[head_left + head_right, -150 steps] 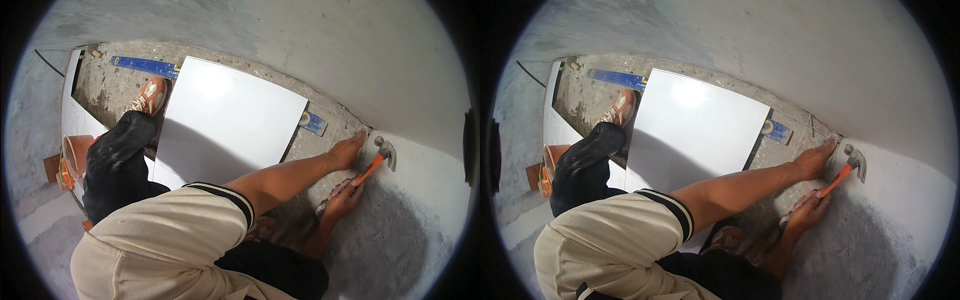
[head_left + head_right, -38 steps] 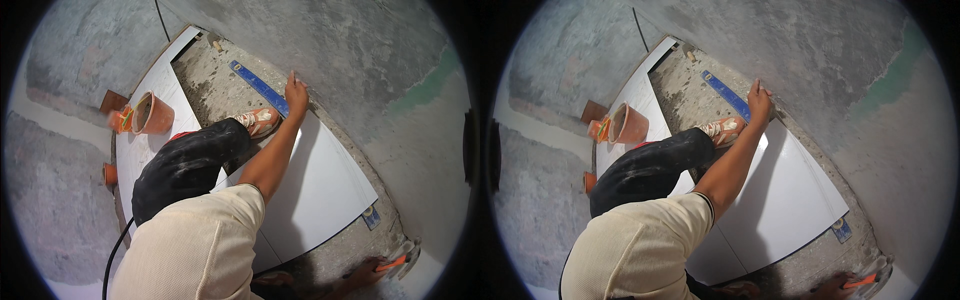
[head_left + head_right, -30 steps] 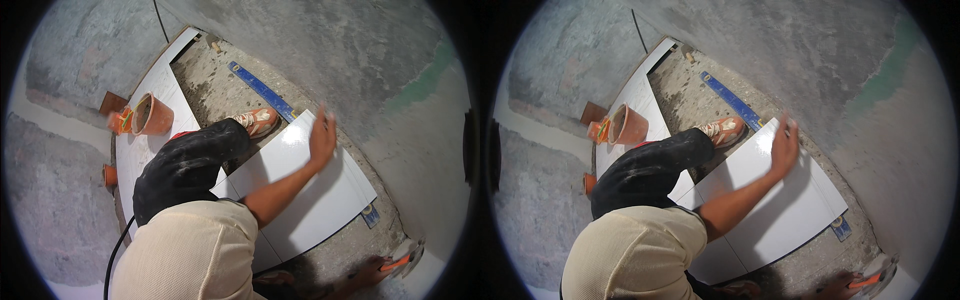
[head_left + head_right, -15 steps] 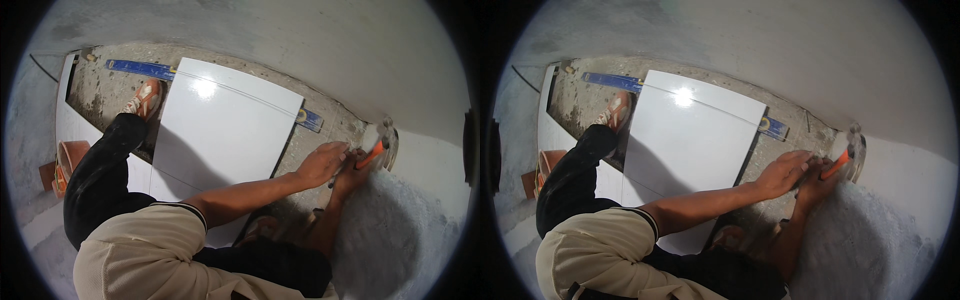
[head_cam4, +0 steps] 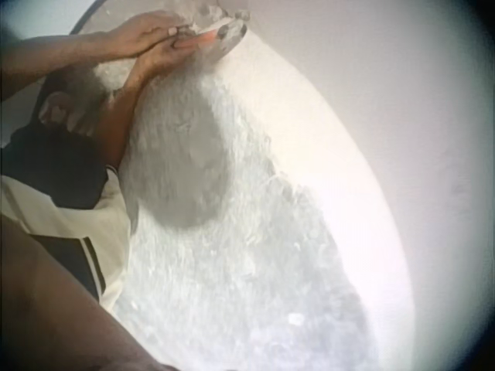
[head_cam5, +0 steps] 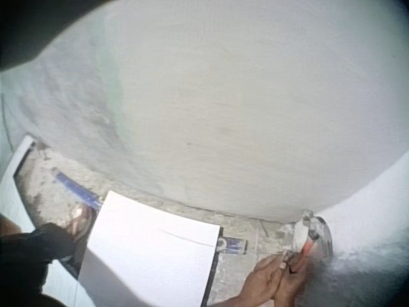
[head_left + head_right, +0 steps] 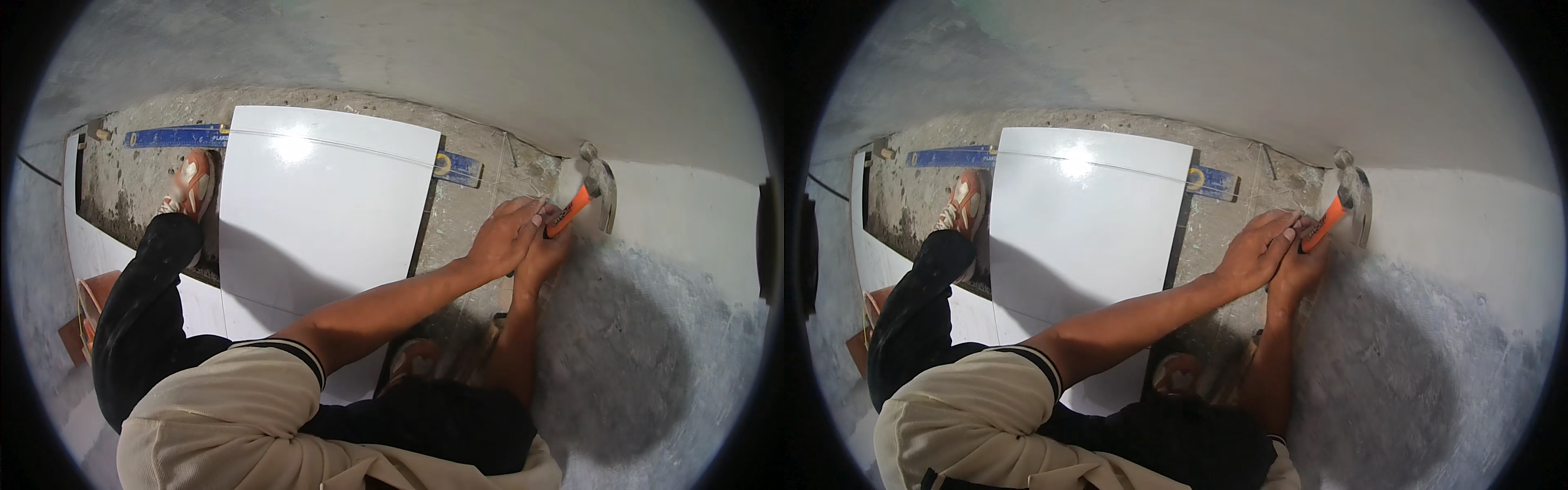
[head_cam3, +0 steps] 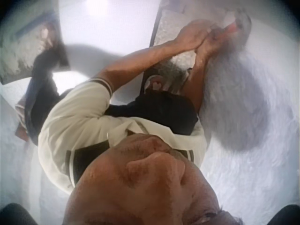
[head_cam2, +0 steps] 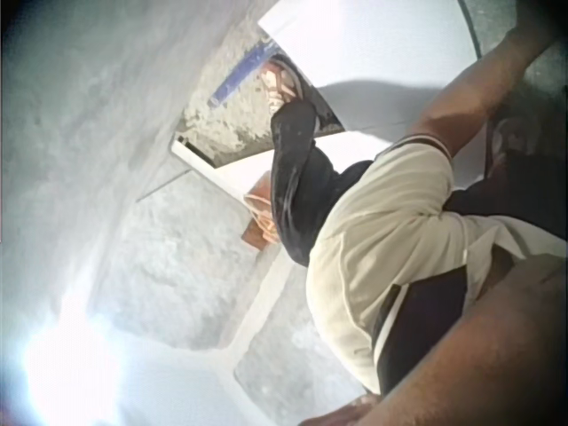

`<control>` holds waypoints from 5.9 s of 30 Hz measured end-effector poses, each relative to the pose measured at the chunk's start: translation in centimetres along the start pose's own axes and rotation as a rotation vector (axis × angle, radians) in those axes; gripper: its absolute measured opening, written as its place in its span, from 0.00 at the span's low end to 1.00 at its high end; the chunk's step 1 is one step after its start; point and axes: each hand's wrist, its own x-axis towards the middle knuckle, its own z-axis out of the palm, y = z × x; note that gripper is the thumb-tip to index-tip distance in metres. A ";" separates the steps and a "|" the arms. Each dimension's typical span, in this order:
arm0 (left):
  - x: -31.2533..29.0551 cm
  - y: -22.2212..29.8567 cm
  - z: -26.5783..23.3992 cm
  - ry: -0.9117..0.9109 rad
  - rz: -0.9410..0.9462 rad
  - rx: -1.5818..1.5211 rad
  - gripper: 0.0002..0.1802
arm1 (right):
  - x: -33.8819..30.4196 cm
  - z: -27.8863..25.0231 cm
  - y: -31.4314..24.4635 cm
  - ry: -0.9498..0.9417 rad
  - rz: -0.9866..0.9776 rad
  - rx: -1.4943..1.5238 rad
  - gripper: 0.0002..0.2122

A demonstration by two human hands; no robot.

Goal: The person installs white floor tiles by positioning them, using a hammer to tap them into place, and adjusting wooden spacers to maintain alignment. The person also uses a level to check tile alignment.

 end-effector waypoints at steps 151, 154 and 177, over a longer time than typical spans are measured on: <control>0.1 1.2 -9.5 0.099 -0.597 -0.698 0.14 | -4.5 1.3 -4.5 -0.400 0.294 0.597 0.09; 0.4 1.9 -8.9 0.076 -0.619 -0.760 0.15 | -4.5 1.0 -3.4 -0.401 0.295 0.697 0.10; 1.4 2.1 -10.7 -0.157 -0.594 -0.671 0.24 | -0.4 -0.1 -8.4 -0.357 -0.162 0.210 0.16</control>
